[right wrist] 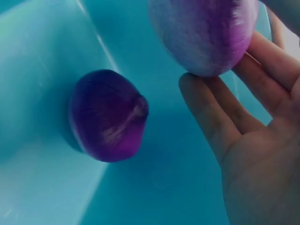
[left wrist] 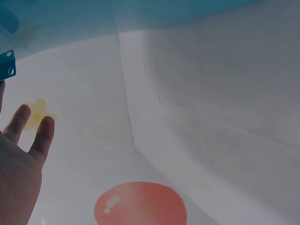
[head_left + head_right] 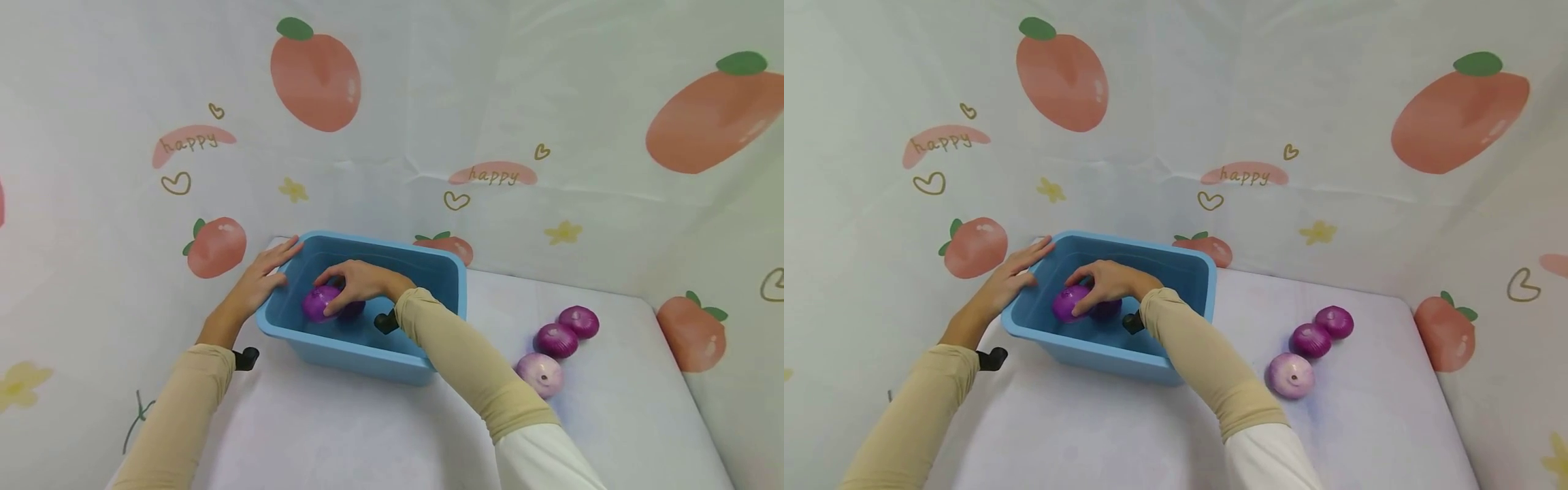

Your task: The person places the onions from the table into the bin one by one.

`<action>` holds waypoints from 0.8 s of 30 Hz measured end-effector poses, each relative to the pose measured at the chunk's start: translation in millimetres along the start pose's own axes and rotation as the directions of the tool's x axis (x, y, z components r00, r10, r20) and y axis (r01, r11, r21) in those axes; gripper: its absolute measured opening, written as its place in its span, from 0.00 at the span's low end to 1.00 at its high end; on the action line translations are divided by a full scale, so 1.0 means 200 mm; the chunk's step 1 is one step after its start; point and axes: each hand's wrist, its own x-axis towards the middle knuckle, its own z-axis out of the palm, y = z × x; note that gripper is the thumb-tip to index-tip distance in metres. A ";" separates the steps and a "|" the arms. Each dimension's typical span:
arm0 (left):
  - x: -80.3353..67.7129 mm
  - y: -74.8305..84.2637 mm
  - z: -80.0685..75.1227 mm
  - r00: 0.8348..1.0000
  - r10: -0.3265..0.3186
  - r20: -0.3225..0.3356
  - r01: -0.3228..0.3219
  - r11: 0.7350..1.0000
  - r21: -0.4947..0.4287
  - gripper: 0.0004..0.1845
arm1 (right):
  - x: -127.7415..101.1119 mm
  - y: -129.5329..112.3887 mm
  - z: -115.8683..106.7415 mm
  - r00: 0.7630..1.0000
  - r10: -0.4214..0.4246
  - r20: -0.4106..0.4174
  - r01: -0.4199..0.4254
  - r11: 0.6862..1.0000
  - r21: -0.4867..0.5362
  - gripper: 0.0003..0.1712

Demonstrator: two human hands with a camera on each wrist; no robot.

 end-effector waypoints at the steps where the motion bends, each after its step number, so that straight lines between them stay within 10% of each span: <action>1: 0.00 0.00 0.00 1.000 -0.003 0.001 0.003 1.000 0.001 0.36 | 0.00 0.00 0.00 1.000 0.006 0.012 -0.006 1.000 0.006 0.39; 24: -0.01 -0.01 0.00 1.000 -0.009 0.000 0.009 1.000 0.008 0.37 | 0.01 -0.04 0.09 0.992 -0.007 0.124 0.007 1.000 0.000 0.42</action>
